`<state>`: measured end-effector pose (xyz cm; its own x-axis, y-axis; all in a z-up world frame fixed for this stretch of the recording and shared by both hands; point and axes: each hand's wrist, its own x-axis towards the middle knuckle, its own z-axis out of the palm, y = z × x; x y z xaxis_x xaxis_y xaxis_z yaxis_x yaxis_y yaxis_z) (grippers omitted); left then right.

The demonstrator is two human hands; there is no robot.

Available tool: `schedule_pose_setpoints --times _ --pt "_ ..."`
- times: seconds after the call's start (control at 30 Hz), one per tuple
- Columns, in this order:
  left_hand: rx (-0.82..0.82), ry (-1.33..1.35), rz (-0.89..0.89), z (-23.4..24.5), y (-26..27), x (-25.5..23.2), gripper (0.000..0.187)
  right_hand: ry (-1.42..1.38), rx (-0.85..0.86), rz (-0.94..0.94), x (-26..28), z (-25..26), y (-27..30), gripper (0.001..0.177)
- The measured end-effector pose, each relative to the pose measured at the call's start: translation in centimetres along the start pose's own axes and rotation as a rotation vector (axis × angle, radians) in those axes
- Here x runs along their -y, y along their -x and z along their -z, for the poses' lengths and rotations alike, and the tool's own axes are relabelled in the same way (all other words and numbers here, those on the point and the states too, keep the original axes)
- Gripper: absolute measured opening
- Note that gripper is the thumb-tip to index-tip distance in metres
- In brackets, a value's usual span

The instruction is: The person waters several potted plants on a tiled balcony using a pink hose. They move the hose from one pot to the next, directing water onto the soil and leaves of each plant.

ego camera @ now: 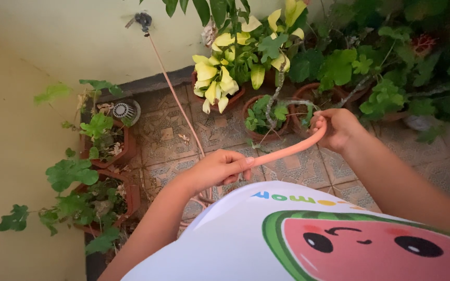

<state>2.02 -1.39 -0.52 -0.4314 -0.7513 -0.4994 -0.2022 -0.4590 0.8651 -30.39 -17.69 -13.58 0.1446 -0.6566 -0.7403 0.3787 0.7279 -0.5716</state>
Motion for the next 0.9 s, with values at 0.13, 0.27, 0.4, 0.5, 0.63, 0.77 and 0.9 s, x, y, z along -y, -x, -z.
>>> schedule_pose_setpoints --times 0.13,0.27,0.4,0.5,0.63,0.77,0.9 --pt "0.006 0.005 -0.003 0.4 -0.1 -0.1 0.034 0.001 -0.012 0.006 0.2 -0.1 -0.6 0.009" --pt "0.006 0.015 0.001 0.9 0.0 -0.6 0.033 0.003 -0.035 0.008 0.3 -0.3 -1.5 0.006" --pt "0.004 0.024 0.008 1.8 -0.8 0.1 0.033 -0.033 -0.032 0.040 0.6 -1.6 -1.0 0.007" --pt "0.000 0.021 0.001 2.6 -1.0 0.0 0.033 -0.033 -0.025 0.093 1.1 -2.8 -1.6 0.008" --pt "-0.006 0.032 -0.019 3.9 -1.7 -0.5 0.031 -0.008 -0.011 0.149 2.9 -4.2 -1.0 0.011" --pt "-0.025 0.037 -0.077 4.8 -2.1 -1.0 0.034 -0.002 -0.008 0.244 4.4 -5.9 -0.3 0.010" --pt "-0.019 0.044 -0.096 5.7 -3.9 -0.2 0.037 0.020 0.025 0.320 5.6 -6.1 -2.9 0.009"
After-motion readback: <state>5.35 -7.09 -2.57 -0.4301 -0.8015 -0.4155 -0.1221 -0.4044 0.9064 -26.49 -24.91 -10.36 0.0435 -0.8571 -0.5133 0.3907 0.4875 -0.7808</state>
